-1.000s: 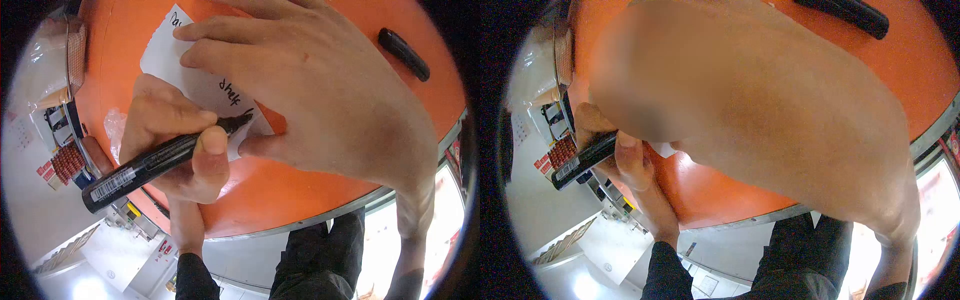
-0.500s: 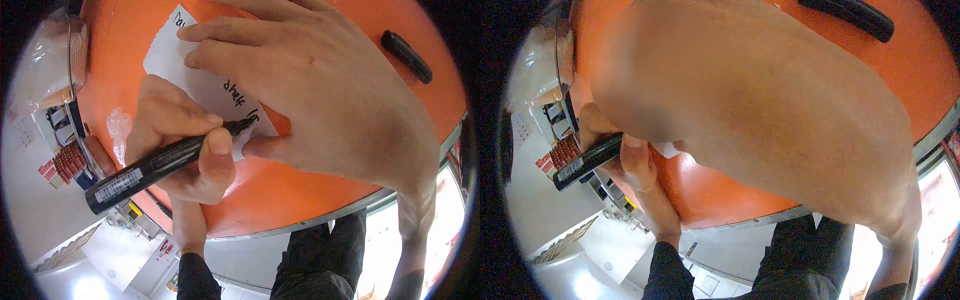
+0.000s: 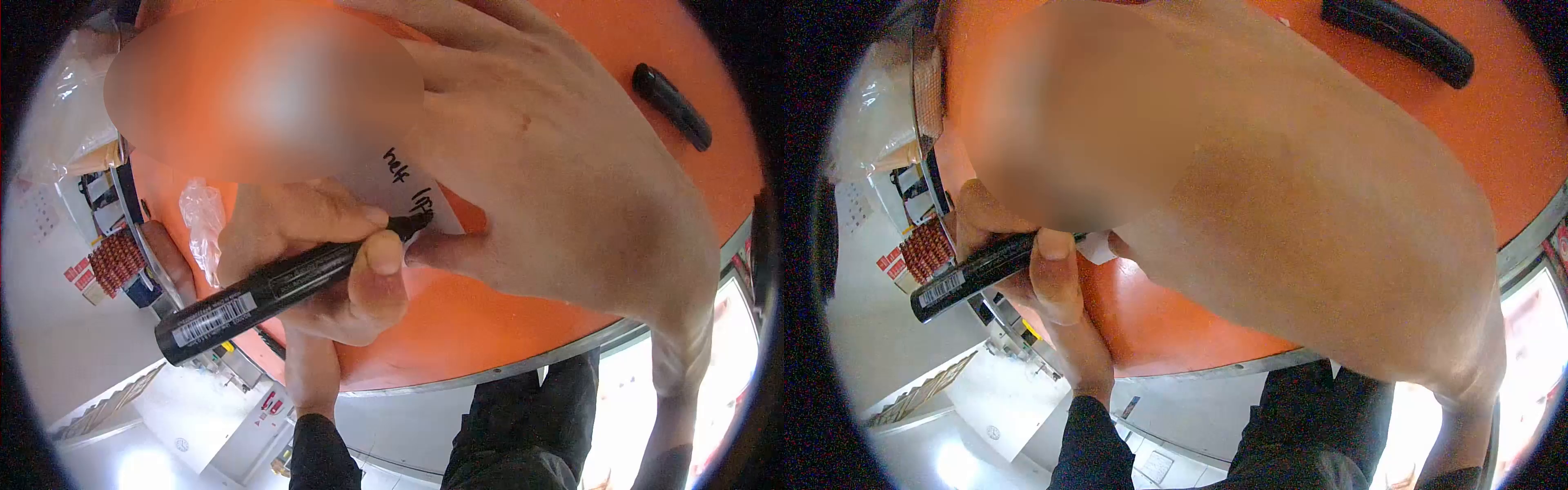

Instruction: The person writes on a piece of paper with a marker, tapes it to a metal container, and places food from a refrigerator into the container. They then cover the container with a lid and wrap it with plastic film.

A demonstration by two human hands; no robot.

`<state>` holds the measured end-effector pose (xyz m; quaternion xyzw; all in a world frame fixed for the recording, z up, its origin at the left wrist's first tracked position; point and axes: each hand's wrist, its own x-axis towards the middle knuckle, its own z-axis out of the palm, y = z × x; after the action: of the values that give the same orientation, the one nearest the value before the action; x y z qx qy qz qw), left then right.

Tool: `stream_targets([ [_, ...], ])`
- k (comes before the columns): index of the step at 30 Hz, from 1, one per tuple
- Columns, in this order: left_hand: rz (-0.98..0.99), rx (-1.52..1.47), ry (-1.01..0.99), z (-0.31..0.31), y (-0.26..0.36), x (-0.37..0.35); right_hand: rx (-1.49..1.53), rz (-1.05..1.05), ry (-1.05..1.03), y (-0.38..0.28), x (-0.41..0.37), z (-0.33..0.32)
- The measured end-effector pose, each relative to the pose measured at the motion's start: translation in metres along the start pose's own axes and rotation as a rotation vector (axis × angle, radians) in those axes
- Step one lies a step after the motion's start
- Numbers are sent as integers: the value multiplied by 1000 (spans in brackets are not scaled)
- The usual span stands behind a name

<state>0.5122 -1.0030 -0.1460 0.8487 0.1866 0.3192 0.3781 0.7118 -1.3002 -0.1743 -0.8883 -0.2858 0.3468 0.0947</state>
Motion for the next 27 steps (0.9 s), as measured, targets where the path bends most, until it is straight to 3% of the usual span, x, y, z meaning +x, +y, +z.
stream_targets([
  [4,50,-86,111,-2,-7,2,58,-216,55,-46,22,-2],
  [7,48,-111,176,-19,-17,11,147,-754,116,-140,66,-8],
  [8,-56,-122,269,-24,-14,15,155,-875,123,-158,74,-12],
  [9,-43,-107,279,-30,-17,20,155,-965,122,-173,80,-15],
  [11,-87,63,523,-43,-30,32,149,-1097,97,-194,91,-20],
  [12,-101,76,427,-50,-29,37,145,-1140,80,-202,95,-21],
  [14,-119,92,418,-54,-32,41,149,-1199,50,-208,96,-18],
  [17,-142,24,386,-49,-38,45,142,-1110,196,-201,90,-9],
  [19,-140,44,330,-43,-46,41,167,-804,144,-146,63,-6],
  [21,-114,94,302,-46,-50,42,113,-335,30,-62,18,-10],
  [23,-101,165,345,-41,-46,45,80,-102,-31,-21,-5,-13],
  [27,-80,190,274,-47,-55,42,155,-3,-50,1,-11,-15],
])
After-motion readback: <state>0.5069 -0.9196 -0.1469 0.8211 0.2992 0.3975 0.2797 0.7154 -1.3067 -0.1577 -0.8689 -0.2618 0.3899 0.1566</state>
